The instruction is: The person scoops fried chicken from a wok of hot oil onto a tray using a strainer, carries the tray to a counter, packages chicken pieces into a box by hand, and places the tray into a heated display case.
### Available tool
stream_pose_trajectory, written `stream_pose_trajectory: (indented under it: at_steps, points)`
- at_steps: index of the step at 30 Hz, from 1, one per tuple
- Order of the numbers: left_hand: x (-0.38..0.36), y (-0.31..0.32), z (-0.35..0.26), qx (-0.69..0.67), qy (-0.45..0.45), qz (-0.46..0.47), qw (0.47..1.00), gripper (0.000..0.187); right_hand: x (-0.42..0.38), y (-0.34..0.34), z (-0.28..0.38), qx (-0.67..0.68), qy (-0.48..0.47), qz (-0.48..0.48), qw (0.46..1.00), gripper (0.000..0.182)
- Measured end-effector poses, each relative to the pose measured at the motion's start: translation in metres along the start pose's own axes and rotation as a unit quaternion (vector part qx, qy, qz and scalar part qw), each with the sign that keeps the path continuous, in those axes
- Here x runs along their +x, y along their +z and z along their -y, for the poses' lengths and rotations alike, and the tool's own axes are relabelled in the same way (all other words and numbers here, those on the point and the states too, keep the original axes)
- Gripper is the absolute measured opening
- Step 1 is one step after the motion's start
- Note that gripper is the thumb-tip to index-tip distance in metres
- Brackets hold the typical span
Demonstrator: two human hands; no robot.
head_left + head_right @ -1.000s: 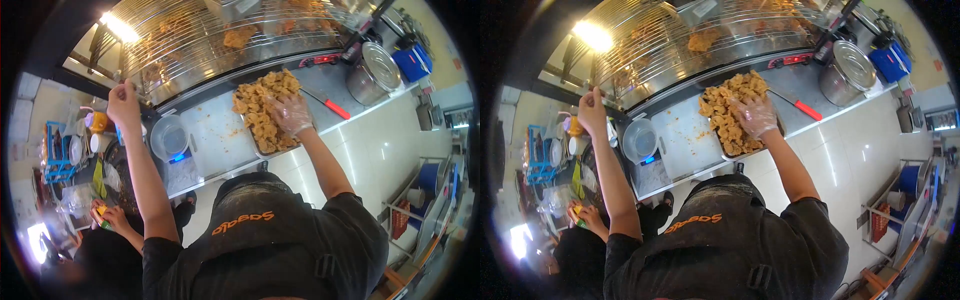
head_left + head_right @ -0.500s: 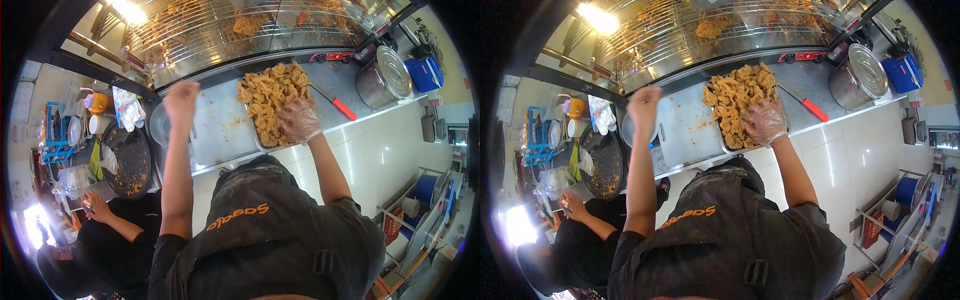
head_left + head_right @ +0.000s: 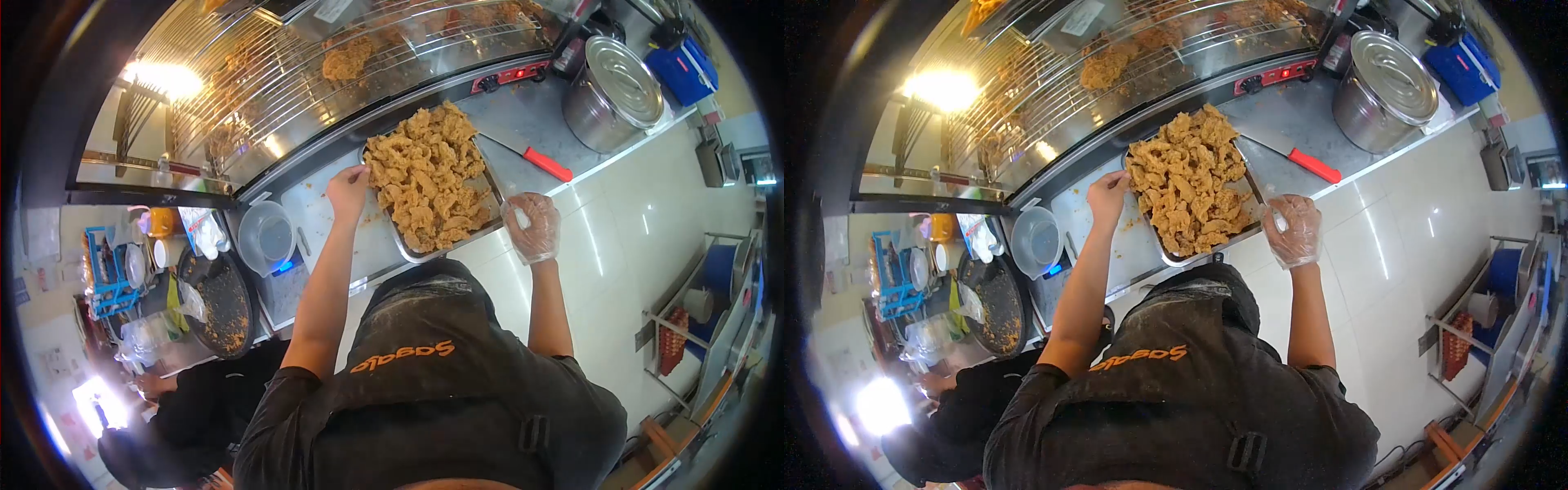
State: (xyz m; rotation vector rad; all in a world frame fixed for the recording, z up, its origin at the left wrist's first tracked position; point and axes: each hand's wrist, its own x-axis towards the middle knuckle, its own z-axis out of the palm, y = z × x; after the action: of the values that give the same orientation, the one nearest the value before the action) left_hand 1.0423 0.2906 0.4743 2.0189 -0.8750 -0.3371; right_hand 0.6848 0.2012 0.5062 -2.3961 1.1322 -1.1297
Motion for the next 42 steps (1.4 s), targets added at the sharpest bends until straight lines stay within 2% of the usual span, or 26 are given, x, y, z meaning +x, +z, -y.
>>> stream_pose_trajectory:
  at_steps: [4, 7, 8, 10, 12, 13, 14, 15, 16, 17, 18, 20, 21, 23, 24, 25, 26, 27, 28, 29, 30, 33, 38, 42]
  points:
    - [0.002, 0.004, -0.005, -0.131, -0.052, 0.033, 0.99, 0.021, 0.004, 0.006, -0.001, 0.018, 0.014, 0.014, 1.0, 0.016]
    - [0.008, -0.002, 0.005, -0.144, -0.05, 0.069, 0.986, 0.024, 0.009, 0.016, -0.004, 0.036, 0.005, 0.03, 0.999, 0.017]
    - [0.011, -0.006, 0.009, -0.15, -0.059, 0.054, 0.985, 0.025, 0.012, 0.02, -0.005, 0.042, 0.0, 0.034, 0.999, 0.018]
    - [0.008, -0.025, -0.005, -0.159, -0.078, 0.021, 0.984, 0.026, 0.008, 0.02, -0.006, 0.013, 0.074, 0.039, 0.996, 0.019]
    - [-0.006, -0.06, -0.039, -0.066, -0.021, -0.101, 0.992, 0.025, -0.01, 0.026, -0.023, 0.006, 0.139, 0.037, 0.99, 0.023]
    - [-0.009, -0.085, -0.058, -0.01, 0.009, -0.179, 0.984, 0.025, -0.026, 0.033, -0.046, -0.001, 0.2, 0.112, 0.973, 0.021]
    - [-0.005, -0.109, -0.068, -0.013, 0.056, -0.274, 0.96, 0.024, -0.039, 0.04, -0.059, 0.121, 0.314, 0.113, 0.935, 0.024]
    - [-0.005, -0.13, -0.075, -0.016, 0.102, -0.363, 0.926, 0.022, -0.063, 0.054, -0.09, 0.154, 0.275, 0.117, 0.942, 0.027]
    - [-0.009, -0.15, -0.083, -0.019, 0.146, -0.439, 0.886, 0.021, -0.043, 0.037, -0.07, 0.248, 0.463, 0.212, 0.824, 0.03]
    - [-0.007, -0.168, -0.096, 0.044, 0.155, -0.473, 0.866, 0.025, -0.036, 0.028, -0.052, 0.285, 0.469, 0.208, 0.81, 0.029]
    - [-0.004, -0.179, -0.112, -0.008, 0.151, -0.479, 0.864, 0.027, -0.032, 0.025, -0.041, 0.317, 0.48, 0.197, 0.794, 0.028]
    - [0.018, -0.197, -0.106, 0.105, 0.176, -0.497, 0.843, 0.026, -0.028, 0.034, -0.037, 0.316, 0.455, 0.197, 0.809, 0.027]
    - [0.024, -0.203, -0.098, 0.105, 0.162, -0.5, 0.844, 0.026, -0.032, 0.037, -0.037, 0.312, 0.449, 0.189, 0.816, 0.026]
    - [0.041, -0.214, -0.076, 0.099, 0.139, -0.492, 0.854, 0.026, -0.032, 0.042, -0.035, 0.261, 0.377, 0.192, 0.868, 0.03]
    - [0.048, -0.217, -0.071, 0.09, 0.159, -0.503, 0.845, 0.029, -0.035, 0.045, -0.04, 0.233, 0.349, 0.199, 0.886, 0.03]
    - [0.038, -0.215, -0.089, 0.093, 0.115, -0.479, 0.865, 0.032, -0.037, 0.049, -0.046, 0.203, 0.322, 0.204, 0.902, 0.031]
    - [0.036, -0.211, -0.094, 0.046, 0.128, -0.457, 0.879, 0.031, -0.04, 0.054, -0.056, 0.176, 0.298, 0.22, 0.912, 0.031]
    - [0.036, -0.21, -0.097, 0.11, 0.143, -0.457, 0.871, 0.028, -0.041, 0.057, -0.058, 0.163, 0.289, 0.21, 0.92, 0.025]
    - [0.032, -0.204, -0.108, 0.104, 0.13, -0.443, 0.881, 0.027, -0.039, 0.057, -0.055, 0.149, 0.276, 0.204, 0.927, 0.02]
    - [0.039, -0.202, -0.102, 0.051, 0.146, -0.412, 0.898, 0.027, -0.03, 0.051, -0.047, 0.135, 0.294, 0.22, 0.92, 0.02]
    - [0.031, -0.198, -0.121, 0.17, 0.158, -0.409, 0.882, 0.028, -0.024, 0.045, -0.04, 0.126, 0.307, 0.237, 0.913, 0.02]
    - [0.035, -0.176, -0.137, 0.134, 0.205, -0.353, 0.903, 0.025, -0.019, 0.044, -0.043, 0.063, 0.232, 0.24, 0.94, 0.022]
    - [0.044, -0.126, -0.173, 0.081, 0.232, -0.284, 0.927, 0.022, -0.005, 0.036, -0.038, 0.038, 0.23, 0.287, 0.929, 0.026]
    - [0.049, -0.095, -0.189, 0.088, 0.265, -0.266, 0.922, 0.021, -0.003, 0.043, -0.047, 0.007, 0.205, 0.292, 0.934, 0.028]
